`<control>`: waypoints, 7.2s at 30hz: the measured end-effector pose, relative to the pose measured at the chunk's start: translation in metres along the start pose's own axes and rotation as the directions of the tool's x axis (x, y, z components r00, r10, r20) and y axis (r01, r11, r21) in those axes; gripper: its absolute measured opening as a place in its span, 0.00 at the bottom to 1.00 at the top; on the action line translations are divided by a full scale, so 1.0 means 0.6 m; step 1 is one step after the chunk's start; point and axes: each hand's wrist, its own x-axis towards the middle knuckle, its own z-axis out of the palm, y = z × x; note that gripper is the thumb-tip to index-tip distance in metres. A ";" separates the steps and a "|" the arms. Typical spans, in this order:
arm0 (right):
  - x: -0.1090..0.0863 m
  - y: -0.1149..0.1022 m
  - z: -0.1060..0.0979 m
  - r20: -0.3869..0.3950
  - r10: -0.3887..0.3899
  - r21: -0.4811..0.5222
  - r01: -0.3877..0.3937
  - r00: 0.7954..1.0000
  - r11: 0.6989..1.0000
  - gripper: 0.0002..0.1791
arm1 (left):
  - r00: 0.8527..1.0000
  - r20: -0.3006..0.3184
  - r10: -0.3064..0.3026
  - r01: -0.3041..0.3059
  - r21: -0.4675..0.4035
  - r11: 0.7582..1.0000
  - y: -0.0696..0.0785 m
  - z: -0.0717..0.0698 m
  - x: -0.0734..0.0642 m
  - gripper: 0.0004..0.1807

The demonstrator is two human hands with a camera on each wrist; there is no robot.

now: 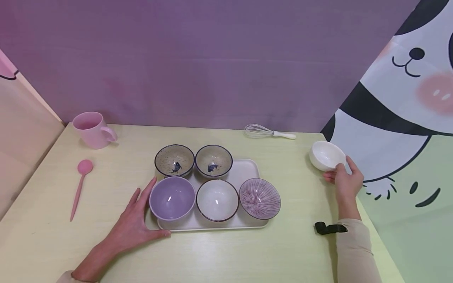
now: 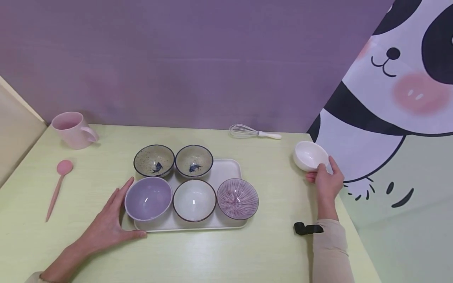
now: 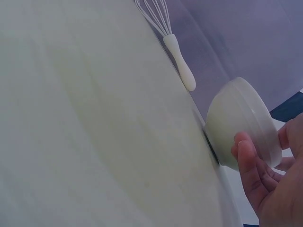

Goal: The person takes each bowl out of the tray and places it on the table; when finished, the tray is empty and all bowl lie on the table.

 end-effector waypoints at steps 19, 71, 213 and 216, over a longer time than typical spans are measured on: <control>0.014 0.010 -0.007 -0.051 -0.004 0.129 0.011 0.999 0.992 0.38 | 1.000 0.004 -0.019 0.019 -0.004 1.000 0.000 0.001 0.000 0.87; -0.088 0.018 0.026 0.067 -0.420 -0.397 0.411 0.905 0.821 0.29 | 1.000 0.001 -0.016 0.016 -0.022 1.000 -0.003 0.002 0.001 0.87; -0.212 0.055 0.056 0.450 -0.210 -0.146 0.304 0.868 0.941 0.31 | 1.000 0.017 -0.010 0.011 -0.021 1.000 0.003 -0.002 0.001 0.83; -0.205 0.054 0.055 0.416 -0.194 -0.157 0.281 0.888 0.947 0.31 | 1.000 0.017 -0.011 0.011 -0.020 1.000 0.003 -0.002 0.001 0.83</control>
